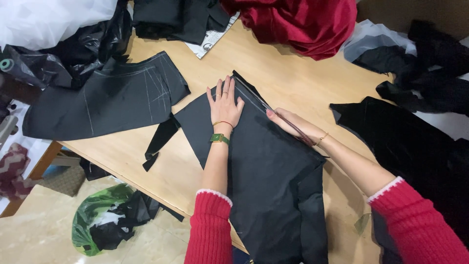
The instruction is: Cutting out garment patterns from black fabric using tailor's shears following chalk outlines on a work table.
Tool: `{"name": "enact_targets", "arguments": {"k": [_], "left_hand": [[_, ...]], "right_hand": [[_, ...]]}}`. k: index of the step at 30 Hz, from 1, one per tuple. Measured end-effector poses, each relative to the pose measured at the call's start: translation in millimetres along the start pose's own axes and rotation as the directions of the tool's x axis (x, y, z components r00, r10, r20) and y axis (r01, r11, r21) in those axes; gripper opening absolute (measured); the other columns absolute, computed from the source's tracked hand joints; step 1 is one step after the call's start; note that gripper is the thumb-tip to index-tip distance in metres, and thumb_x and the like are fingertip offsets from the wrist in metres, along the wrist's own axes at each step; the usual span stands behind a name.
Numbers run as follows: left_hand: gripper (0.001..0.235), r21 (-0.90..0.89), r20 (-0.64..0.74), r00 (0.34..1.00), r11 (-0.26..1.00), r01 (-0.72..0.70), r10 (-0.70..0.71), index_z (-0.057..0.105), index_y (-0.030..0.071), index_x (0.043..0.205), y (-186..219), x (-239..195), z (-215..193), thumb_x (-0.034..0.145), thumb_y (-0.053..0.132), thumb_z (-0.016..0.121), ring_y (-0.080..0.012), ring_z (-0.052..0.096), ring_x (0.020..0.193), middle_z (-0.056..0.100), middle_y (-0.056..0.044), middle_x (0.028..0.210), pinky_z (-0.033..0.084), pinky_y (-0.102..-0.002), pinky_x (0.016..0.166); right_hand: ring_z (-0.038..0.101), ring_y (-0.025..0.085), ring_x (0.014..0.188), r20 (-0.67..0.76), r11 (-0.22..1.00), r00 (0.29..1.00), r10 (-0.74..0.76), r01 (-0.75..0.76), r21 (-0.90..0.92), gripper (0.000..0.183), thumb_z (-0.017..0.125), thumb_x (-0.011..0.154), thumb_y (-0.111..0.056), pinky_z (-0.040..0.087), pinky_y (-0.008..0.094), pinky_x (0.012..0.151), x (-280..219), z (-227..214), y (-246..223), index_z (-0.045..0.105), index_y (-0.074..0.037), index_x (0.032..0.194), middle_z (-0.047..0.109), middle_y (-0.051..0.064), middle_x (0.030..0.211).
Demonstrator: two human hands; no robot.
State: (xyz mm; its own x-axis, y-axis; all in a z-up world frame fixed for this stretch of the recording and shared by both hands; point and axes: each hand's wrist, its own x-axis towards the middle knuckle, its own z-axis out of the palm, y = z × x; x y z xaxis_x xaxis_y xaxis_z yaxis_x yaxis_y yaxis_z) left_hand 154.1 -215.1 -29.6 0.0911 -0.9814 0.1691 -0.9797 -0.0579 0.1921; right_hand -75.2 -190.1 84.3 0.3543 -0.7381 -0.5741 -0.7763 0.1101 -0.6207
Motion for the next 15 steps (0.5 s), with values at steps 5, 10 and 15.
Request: {"name": "enact_targets", "arguments": {"k": [5, 10, 15], "left_hand": [[0.068, 0.005, 0.022, 1.000, 1.000, 0.008, -0.008, 0.026, 0.023, 0.163, 0.5, 0.0, -2.5, 0.098, 0.044, 0.032, -0.0182, 0.014, 0.157, 0.017, 0.005, 0.172, 0.006, -0.059, 0.128], [0.069, 0.005, 0.042, 0.999, 1.000, 0.012, -0.012, 0.025, 0.023, 0.163, 2.4, 0.5, -7.1, 0.098, 0.044, 0.031, -0.0175, 0.013, 0.157, 0.016, 0.006, 0.172, 0.006, -0.059, 0.129], [0.069, 0.015, 0.059, 0.998, 1.000, 0.014, -0.015, 0.024, 0.024, 0.164, 2.2, -0.9, -11.0, 0.098, 0.044, 0.031, -0.0177, 0.013, 0.158, 0.015, 0.005, 0.172, 0.006, -0.059, 0.128]], "right_hand": [[0.067, 0.039, 0.101, -0.006, 1.000, 1.000, -0.011, 0.011, -0.003, 0.083, 0.028, 0.096, -0.080, 0.052, 0.048, 0.084, 25.4, 6.7, 16.2, 0.062, -0.007, 0.116, 0.067, 0.025, 0.097], [0.068, 0.038, 0.100, -0.035, 1.000, 0.999, -0.017, 0.017, 0.004, 0.073, 0.031, 0.099, -0.074, 0.053, 0.047, 0.083, 19.6, 5.9, 10.7, 0.062, -0.009, 0.111, 0.067, 0.024, 0.094], [0.067, 0.037, 0.101, -0.032, 0.999, 0.999, 0.001, 0.001, 0.034, 0.077, 0.027, 0.099, -0.077, 0.052, 0.047, 0.083, 31.4, 12.7, 21.2, 0.062, -0.010, 0.110, 0.067, 0.023, 0.097]]}}
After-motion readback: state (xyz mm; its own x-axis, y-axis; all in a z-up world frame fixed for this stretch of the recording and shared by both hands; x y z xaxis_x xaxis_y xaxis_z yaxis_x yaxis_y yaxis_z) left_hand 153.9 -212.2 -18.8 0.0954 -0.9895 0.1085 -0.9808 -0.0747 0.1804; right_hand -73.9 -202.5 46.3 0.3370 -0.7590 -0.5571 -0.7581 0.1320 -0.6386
